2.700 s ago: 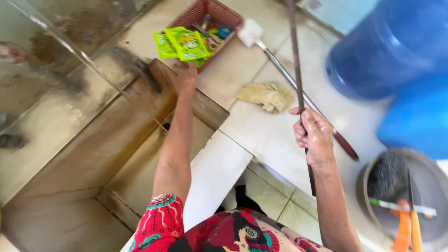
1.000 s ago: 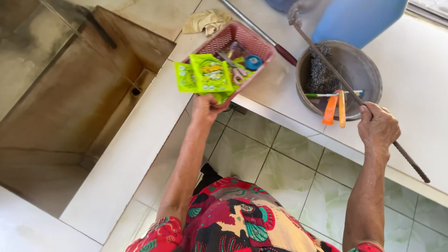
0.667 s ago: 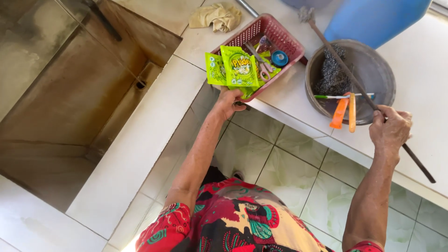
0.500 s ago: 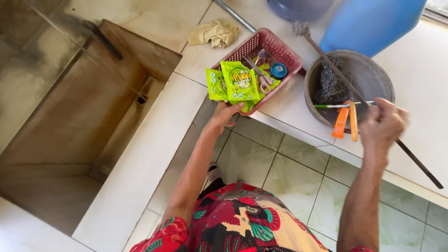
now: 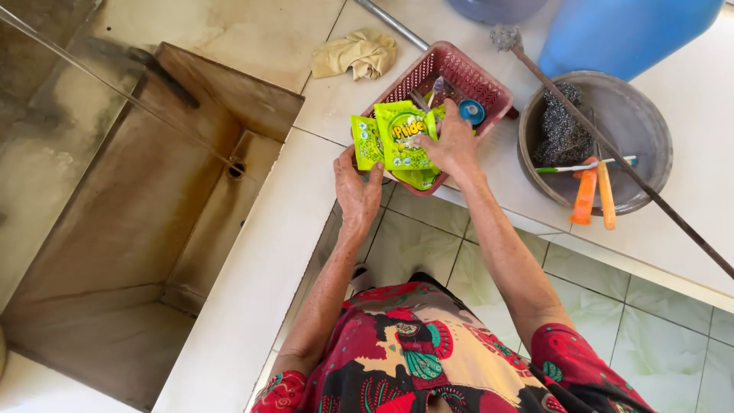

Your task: Cleaning a red plastic basket and organizing detergent packets in a utility basin.

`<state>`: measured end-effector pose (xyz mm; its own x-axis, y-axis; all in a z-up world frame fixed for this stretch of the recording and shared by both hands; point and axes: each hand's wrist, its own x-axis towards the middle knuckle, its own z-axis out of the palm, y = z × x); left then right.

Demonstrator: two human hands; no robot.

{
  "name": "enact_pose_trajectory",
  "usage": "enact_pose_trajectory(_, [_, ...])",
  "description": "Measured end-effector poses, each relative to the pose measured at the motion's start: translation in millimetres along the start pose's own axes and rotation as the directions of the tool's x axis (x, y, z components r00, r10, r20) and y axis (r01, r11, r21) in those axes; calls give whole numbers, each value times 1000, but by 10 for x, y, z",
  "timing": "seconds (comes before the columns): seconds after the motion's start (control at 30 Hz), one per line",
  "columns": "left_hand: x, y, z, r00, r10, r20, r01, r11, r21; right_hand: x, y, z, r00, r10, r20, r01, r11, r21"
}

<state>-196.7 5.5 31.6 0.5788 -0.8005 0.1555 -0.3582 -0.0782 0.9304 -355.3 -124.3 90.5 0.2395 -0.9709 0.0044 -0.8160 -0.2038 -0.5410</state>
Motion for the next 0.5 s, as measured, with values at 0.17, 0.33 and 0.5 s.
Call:
enact_pose_trajectory(0.17, [173, 55, -100, 994, 102, -30, -100, 994, 54, 215, 354, -40, 999, -34, 20, 19, 857, 515])
enact_pose_trajectory(0.33, [275, 255, -143, 994, 109, -17, -103, 974, 204, 187, 171, -545, 973, 95, 210, -229, 525, 820])
enact_pose_trajectory(0.5, [434, 300, -70, 990, -143, -5, 142, 976, 163, 304, 337, -642, 969, -22, -246, 215, 566, 796])
